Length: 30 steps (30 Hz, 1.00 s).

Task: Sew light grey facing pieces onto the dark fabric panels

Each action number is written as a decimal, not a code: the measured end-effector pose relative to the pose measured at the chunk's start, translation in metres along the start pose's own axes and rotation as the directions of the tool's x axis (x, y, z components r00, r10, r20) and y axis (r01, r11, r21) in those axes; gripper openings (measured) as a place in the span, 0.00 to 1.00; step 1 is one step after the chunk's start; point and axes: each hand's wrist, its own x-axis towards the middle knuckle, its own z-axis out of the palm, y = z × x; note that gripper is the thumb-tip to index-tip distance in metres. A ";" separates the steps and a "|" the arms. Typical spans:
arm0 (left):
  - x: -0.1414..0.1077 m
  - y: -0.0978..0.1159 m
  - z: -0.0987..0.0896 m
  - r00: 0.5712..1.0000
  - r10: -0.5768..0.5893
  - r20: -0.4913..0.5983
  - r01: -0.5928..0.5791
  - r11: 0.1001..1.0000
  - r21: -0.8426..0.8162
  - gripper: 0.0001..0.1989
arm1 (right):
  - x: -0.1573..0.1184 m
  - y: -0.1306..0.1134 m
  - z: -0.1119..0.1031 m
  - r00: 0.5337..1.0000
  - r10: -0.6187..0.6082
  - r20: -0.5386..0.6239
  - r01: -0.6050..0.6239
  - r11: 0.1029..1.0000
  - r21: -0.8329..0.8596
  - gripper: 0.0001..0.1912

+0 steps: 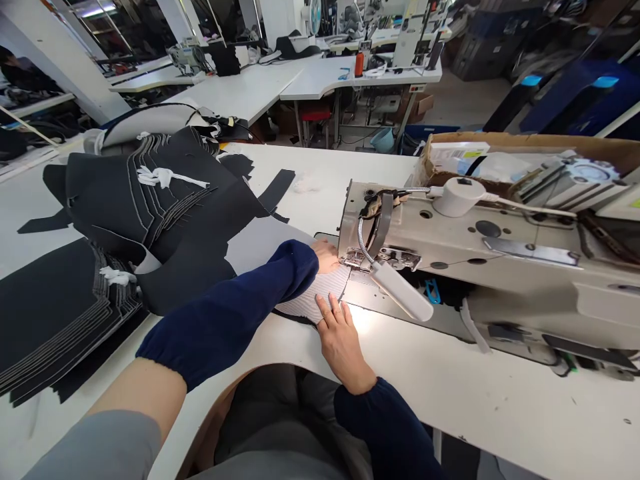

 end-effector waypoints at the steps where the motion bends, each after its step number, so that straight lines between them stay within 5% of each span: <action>1: 0.001 -0.001 0.000 1.000 0.004 0.003 -0.004 1.000 -0.005 0.12 | -0.001 0.000 0.000 1.000 -0.001 0.000 0.001 1.000 -0.002 0.12; 20: 0.015 -0.009 0.000 0.996 -0.035 0.078 0.040 0.997 -0.069 0.12 | 0.001 0.004 -0.001 1.000 0.003 0.030 -0.003 1.000 -0.005 0.13; 24: -0.025 0.017 0.002 0.999 -0.015 -0.050 0.013 1.000 -0.021 0.16 | -0.001 0.007 0.000 1.000 -0.011 0.025 0.011 1.000 0.014 0.13; 27: -0.073 0.033 0.021 0.988 0.139 -0.061 -0.144 0.985 -0.097 0.28 | -0.001 0.009 -0.001 1.000 0.000 -0.022 0.001 0.999 0.054 0.12; 30: -0.110 0.035 0.044 0.983 0.180 -0.036 -0.184 0.968 -0.171 0.34 | -0.002 0.004 -0.007 0.992 0.102 -0.071 -0.097 0.993 0.064 0.11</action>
